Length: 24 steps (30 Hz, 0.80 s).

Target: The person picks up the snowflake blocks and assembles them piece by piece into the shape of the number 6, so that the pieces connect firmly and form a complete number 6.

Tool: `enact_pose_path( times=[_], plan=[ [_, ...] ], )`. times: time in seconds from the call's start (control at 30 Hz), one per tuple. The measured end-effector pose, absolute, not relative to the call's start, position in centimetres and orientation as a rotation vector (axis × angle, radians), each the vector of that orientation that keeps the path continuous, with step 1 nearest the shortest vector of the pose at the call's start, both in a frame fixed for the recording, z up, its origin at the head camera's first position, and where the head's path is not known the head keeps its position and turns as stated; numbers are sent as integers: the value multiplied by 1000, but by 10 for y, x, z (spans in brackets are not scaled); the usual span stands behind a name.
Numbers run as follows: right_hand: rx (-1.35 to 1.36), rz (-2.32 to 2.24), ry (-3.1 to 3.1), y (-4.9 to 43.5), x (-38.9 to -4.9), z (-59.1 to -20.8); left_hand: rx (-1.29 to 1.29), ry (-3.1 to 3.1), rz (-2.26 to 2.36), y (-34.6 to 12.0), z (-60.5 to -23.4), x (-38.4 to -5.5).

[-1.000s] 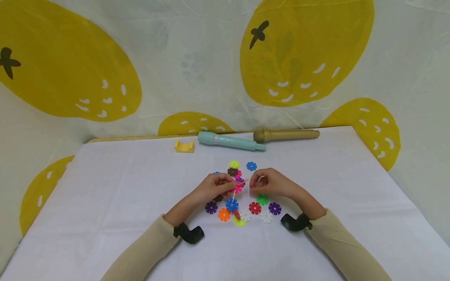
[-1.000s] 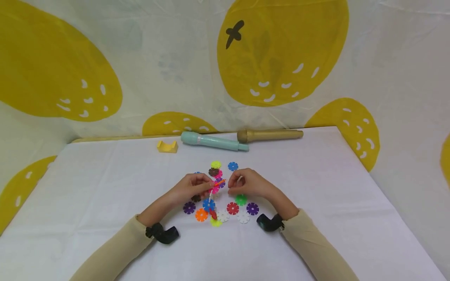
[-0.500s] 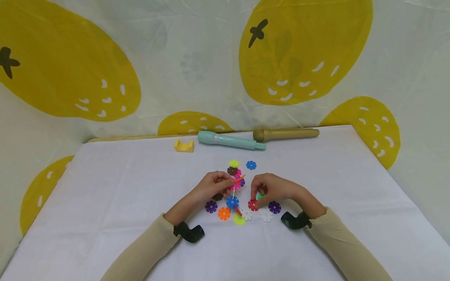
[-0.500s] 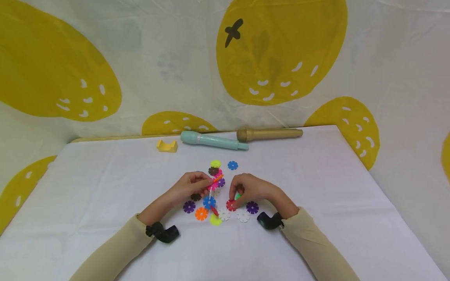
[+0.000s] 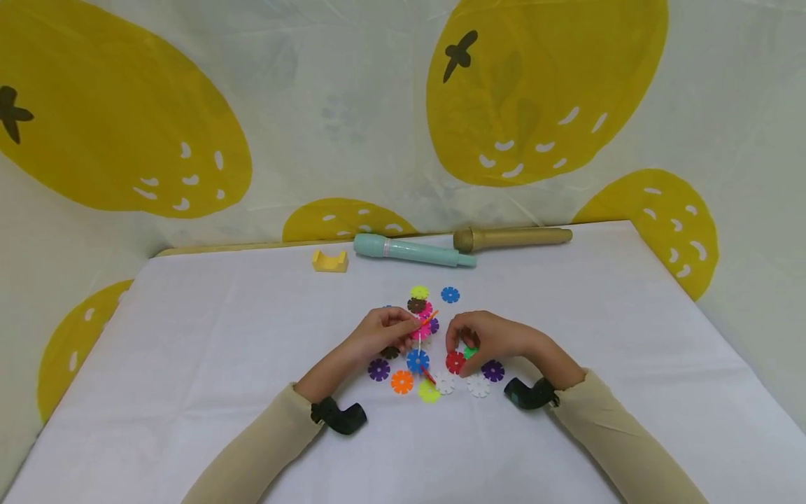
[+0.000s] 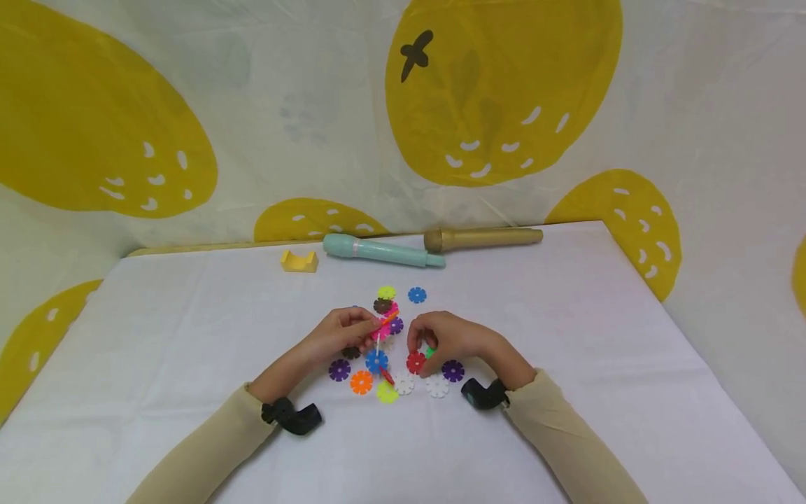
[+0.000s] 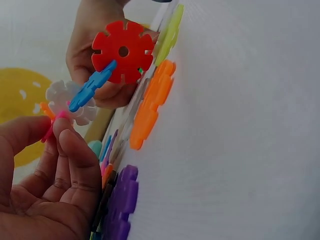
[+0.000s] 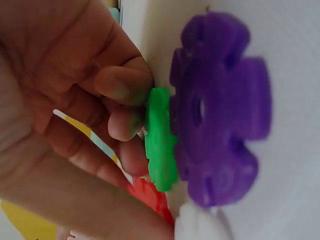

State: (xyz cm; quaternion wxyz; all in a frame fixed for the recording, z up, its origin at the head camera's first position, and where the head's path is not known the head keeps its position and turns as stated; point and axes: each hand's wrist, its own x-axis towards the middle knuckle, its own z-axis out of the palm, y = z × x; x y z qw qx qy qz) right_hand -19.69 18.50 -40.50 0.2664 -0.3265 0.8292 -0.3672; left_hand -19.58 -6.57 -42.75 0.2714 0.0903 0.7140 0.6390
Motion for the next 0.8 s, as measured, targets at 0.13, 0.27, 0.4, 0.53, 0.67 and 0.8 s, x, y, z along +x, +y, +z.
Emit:
enact_pose_path(
  times=[0.13,0.27,0.4,0.53,0.67,0.8],
  plan=[
    [-879,-1009,2244,185,-199,-406,257,1921,1717,-66,-428,-196],
    [-875,-1058,2265,186,-201,-409,277,1937,1697,-67,-428,-196],
    [-842,-1096,2313,187,-202,-411,290,1950,1686,-67,-427,-195],
    [-726,-1200,2337,187,-204,-413,296,1945,1689,-67,-428,-195],
    [-550,-1399,2348,185,-205,-414,297,1948,1691,-67,-430,-197],
    [-423,-1517,2372,183,-206,-413,315,1963,1690,-67,-431,-197]
  ],
)
